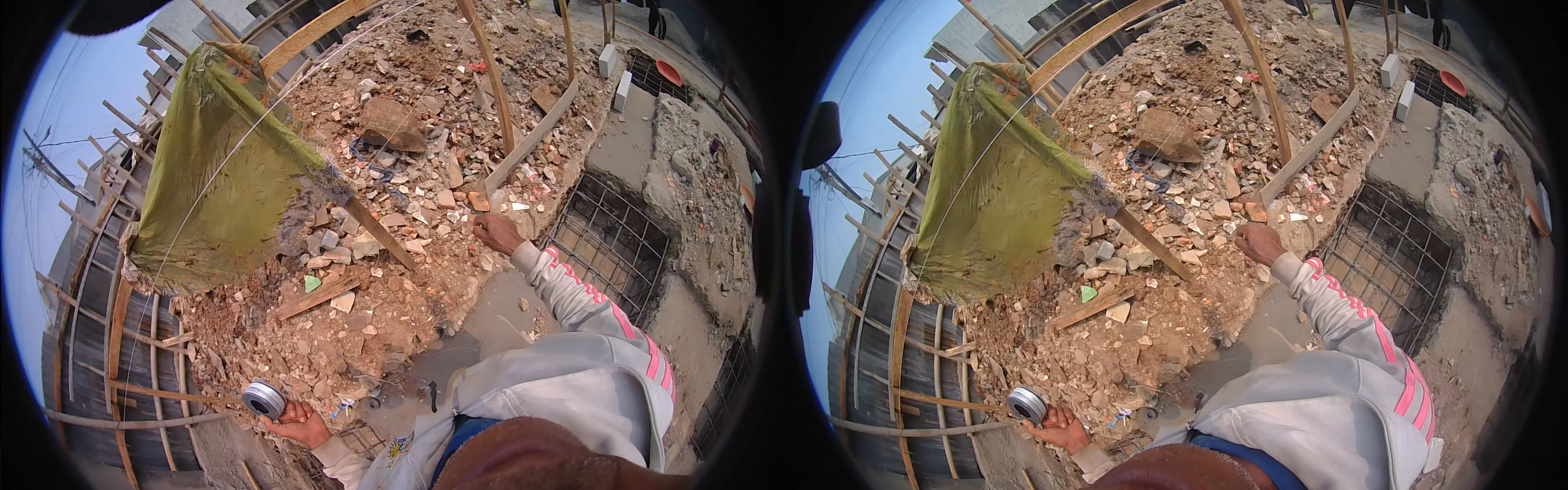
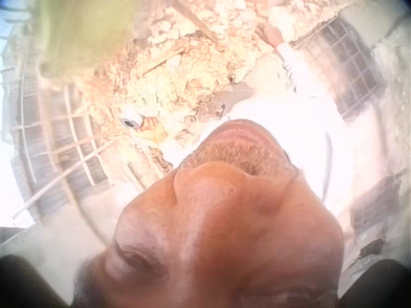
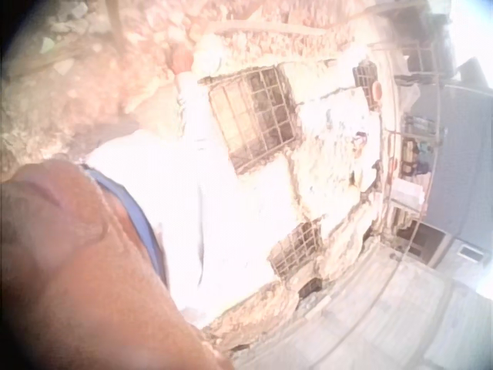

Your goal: The person unrolls a length of string from a spool, pulls it taut over a wooden beam, and secures it by wrapping it around a nail.

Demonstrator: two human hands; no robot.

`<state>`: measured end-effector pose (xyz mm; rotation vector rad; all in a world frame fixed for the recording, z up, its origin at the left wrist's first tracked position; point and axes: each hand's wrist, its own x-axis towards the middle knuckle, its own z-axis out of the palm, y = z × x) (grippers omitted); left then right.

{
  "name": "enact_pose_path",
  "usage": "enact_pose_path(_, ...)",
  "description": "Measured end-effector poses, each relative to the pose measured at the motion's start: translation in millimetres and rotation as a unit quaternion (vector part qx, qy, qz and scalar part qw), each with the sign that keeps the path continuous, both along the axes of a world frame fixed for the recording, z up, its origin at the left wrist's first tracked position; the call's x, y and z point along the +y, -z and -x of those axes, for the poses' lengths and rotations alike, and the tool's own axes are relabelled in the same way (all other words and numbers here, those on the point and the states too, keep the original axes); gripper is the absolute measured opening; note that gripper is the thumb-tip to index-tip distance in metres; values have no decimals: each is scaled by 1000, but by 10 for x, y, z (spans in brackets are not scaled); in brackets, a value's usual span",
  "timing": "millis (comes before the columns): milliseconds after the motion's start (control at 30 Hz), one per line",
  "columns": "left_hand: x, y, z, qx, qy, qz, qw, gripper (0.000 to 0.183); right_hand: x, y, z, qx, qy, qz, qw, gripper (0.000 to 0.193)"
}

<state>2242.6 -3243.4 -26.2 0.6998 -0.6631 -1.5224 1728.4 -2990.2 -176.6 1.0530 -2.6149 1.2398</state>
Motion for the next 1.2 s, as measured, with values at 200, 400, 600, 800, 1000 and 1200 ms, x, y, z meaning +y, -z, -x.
enact_pose_path(200, -196, 82, 241, -17, -96, -20, 995, 57, -1494, -837, 1325, 140, -22, 6, 990, 26)
enact_pose_path(400, -260, 175, 823, -28, -123, -37, 991, 55, -2755, -1185, 2113, 159, -62, -120, 978, 43)
enact_pose_path(600, -342, 163, 1228, -18, -124, -45, 991, 55, -3452, -821, 2559, 149, -154, -265, 940, 46)
enact_pose_path(800, -432, 490, 1112, 60, -113, -78, 989, 54, -3002, 35, 2677, 122, -282, -375, 875, 38)
enact_pose_path(1000, -590, 743, 1382, 84, 23, -59, 994, 57, -1567, -491, 1794, -247, -232, -87, 937, 24)
enact_pose_path(1200, -468, 897, 2459, 76, 327, -41, 941, 60, 12, -1114, 1010, -286, -228, 51, 929, 27)
